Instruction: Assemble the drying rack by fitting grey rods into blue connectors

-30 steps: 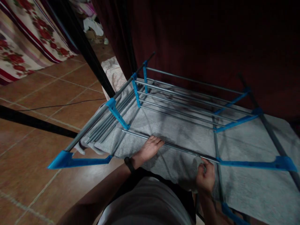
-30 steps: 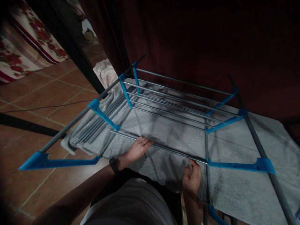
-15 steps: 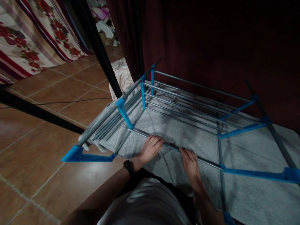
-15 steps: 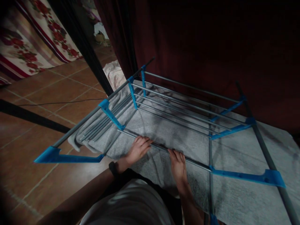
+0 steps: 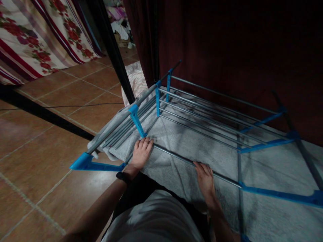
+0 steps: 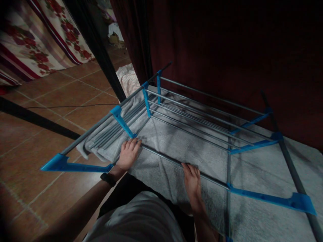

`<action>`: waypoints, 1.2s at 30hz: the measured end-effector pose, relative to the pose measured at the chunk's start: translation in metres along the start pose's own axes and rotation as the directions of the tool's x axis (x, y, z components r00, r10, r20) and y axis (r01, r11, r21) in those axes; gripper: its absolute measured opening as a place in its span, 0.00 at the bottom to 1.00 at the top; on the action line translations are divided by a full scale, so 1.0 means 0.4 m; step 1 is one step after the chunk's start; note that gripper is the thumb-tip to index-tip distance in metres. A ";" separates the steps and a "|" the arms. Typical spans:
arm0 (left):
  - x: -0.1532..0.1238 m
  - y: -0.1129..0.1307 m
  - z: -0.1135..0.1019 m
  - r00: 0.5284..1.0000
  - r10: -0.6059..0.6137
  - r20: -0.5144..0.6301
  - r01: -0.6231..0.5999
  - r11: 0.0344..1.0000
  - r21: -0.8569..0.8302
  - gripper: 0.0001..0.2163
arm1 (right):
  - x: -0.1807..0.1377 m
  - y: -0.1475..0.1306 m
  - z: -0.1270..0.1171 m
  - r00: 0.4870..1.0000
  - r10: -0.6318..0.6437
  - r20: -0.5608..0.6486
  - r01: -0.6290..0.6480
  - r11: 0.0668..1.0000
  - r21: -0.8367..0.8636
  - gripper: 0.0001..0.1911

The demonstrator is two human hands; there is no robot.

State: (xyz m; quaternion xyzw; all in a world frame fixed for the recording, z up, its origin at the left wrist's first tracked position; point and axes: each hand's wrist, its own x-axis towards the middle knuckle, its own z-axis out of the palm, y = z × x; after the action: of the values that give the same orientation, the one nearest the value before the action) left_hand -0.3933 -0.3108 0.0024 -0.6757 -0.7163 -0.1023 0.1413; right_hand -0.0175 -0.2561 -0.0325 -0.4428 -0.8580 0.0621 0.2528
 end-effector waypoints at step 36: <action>0.057 0.146 0.019 0.900 0.378 0.216 -0.368 0.926 -0.085 0.22 | 0.026 -0.026 0.009 1.000 -0.023 0.018 0.025 0.996 -0.090 0.16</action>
State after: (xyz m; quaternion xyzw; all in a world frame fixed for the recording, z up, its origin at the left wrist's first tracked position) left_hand -0.3367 -0.2831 0.0005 -0.8102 -0.5829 -0.0099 0.0607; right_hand -0.0318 -0.2535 -0.0282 -0.4428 -0.8673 0.0239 0.2262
